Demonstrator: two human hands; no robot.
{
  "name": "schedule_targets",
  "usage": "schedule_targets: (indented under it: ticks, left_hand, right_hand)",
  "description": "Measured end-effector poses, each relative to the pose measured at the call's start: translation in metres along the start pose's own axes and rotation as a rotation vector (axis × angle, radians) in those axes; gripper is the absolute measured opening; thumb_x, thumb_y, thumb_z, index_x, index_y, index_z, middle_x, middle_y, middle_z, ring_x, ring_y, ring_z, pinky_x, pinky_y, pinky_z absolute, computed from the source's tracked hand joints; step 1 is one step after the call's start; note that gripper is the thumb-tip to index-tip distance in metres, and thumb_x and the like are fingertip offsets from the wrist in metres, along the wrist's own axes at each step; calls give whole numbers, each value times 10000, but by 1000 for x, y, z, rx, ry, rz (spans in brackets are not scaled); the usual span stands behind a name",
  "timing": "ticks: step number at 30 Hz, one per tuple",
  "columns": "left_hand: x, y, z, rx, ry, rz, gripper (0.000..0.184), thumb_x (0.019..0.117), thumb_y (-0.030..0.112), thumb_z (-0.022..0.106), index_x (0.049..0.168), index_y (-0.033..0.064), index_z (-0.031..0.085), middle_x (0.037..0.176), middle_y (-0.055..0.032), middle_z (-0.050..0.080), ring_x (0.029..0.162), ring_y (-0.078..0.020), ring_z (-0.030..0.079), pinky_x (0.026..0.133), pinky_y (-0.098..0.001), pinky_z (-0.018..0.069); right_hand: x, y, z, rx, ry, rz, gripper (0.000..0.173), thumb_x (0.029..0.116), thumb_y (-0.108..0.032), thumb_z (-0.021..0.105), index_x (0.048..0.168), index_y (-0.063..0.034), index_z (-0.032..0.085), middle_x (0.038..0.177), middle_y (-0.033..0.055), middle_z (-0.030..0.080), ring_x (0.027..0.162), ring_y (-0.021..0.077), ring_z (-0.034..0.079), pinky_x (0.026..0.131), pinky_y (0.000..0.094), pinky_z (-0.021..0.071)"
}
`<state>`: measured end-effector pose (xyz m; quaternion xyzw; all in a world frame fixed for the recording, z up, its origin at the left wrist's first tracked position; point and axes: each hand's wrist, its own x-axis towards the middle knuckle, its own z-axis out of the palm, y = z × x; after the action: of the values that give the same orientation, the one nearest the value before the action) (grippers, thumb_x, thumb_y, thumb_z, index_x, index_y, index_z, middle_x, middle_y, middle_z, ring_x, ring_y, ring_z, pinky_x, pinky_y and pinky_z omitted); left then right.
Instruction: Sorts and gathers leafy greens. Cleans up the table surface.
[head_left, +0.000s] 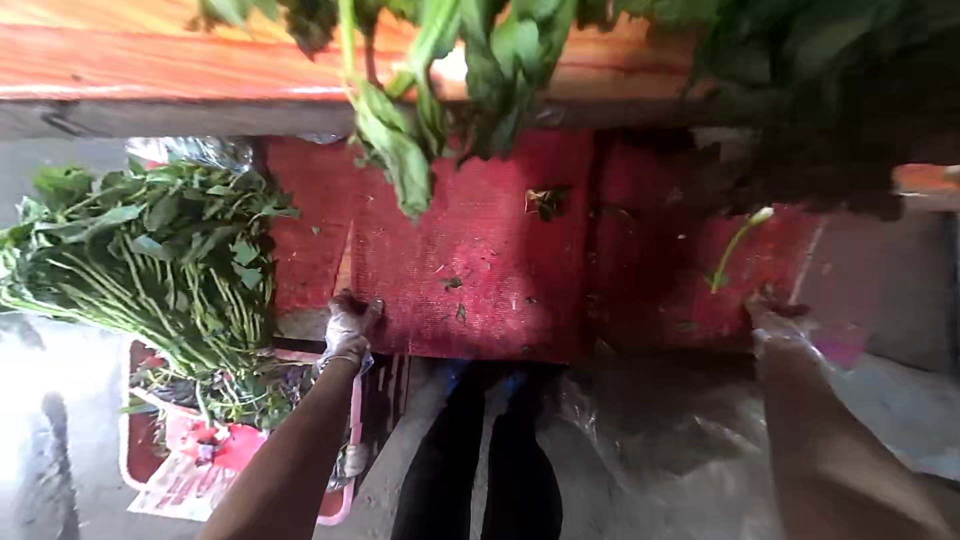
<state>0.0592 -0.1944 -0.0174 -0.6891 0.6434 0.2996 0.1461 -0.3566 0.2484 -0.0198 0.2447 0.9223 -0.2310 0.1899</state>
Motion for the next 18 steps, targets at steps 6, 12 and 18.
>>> schedule_targets:
  ticks: [6,12,18]
  left_hand:
    - [-26,6,-21,-65,-29,78,484,1036,240,599,1400,-63,497,1249,-285,632,1162,-371,635,1030,-542,475]
    - [-66,-54,-46,-167,-7,60,461,988,123,638,1375,-77,484,1176,-280,642,1019,-341,663,928,-540,526]
    - [-68,-19,-55,-247,50,302,530,981,108,608,1433,-104,431,1373,-311,548,1256,-343,579,1077,-485,470]
  right_hand:
    - [-11,-16,-21,-289,-103,-81,520,1006,-335,633,1419,-29,559,1407,303,560,1340,472,511,1076,682,391]
    - [-32,-6,-66,-477,-343,-98,604,967,-108,679,1486,67,425,1481,345,461,1407,473,430,1149,620,344]
    - [-63,-12,-40,-594,-231,-470,568,951,-203,697,1441,30,531,1534,334,394,1394,512,431,1096,669,394]
